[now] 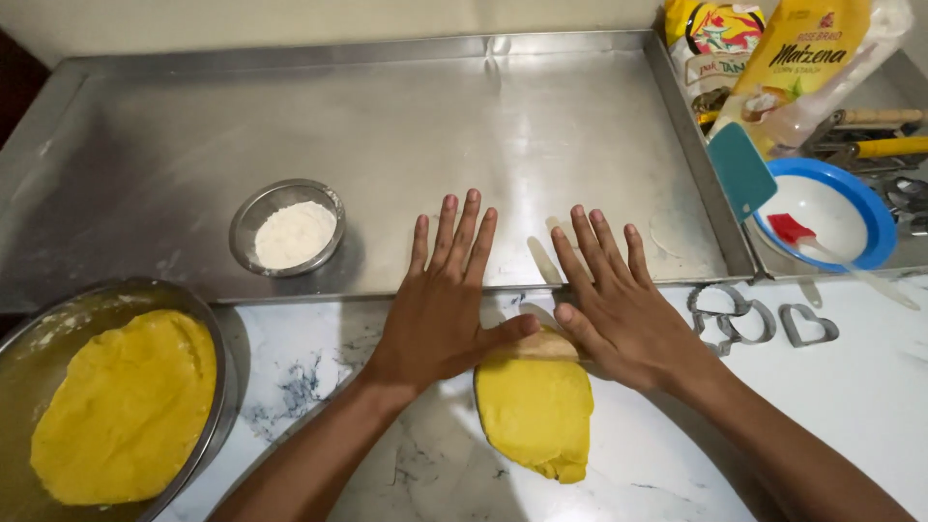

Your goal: Rolling out yellow dough with a rolling pin and using a heart-shaped cookie cutter.

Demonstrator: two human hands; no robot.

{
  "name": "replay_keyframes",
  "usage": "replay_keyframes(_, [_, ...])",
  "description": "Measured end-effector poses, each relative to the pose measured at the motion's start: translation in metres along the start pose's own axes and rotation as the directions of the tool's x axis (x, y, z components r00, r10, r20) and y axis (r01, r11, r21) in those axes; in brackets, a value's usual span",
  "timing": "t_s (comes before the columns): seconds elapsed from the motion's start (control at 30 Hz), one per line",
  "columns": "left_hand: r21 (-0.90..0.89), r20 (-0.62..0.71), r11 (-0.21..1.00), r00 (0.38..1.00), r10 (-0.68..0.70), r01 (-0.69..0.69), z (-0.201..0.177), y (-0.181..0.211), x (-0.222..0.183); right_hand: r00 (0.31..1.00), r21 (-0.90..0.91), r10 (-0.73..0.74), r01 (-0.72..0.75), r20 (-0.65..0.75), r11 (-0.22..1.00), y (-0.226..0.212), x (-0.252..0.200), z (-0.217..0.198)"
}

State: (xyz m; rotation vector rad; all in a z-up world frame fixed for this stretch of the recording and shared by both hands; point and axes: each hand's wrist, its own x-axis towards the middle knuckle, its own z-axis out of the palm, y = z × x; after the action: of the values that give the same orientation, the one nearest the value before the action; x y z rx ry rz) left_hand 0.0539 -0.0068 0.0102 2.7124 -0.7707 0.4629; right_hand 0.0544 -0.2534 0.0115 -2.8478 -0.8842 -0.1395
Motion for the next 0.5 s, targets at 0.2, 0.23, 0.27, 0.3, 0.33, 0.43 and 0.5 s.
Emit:
replay_keyframes(0.2, [0.01,-0.006,1.0,1.0,0.006,-0.006,0.005,-0.004,0.007,1.0,-0.039,-0.017,0.018,0.003,0.999,0.008,0.009,0.005])
replay_keyframes(0.23, [0.011,-0.006,1.0,1.0,0.005,-0.005,0.007,-0.005,0.008,1.0,-0.039,-0.018,0.018,0.004,0.999,0.008,0.01,0.005])
replay_keyframes(0.27, [0.027,-0.01,1.0,1.0,0.01,-0.01,0.009,-0.006,0.009,0.999,-0.06,-0.028,0.027,-0.017,0.998,0.008,0.011,0.005])
replay_keyframes(0.3, [0.043,-0.014,0.999,1.0,0.015,-0.015,0.01,-0.008,0.01,0.999,-0.083,-0.039,0.035,-0.038,0.996,0.008,0.012,0.005])
replay_keyframes(0.33, [0.043,-0.014,0.999,1.0,0.016,-0.015,0.011,-0.008,0.01,0.999,-0.082,-0.038,0.035,-0.038,0.996,0.008,0.011,0.004])
replay_keyframes(0.43, [0.056,0.003,0.998,0.999,0.039,-0.039,0.011,-0.009,0.008,0.997,-0.076,-0.047,0.043,-0.054,0.996,0.005,0.007,0.004])
replay_keyframes(0.5, [-0.068,0.02,0.997,0.999,0.049,-0.047,0.008,-0.013,0.009,0.998,-0.038,-0.047,0.045,-0.052,0.998,0.003,0.006,0.002])
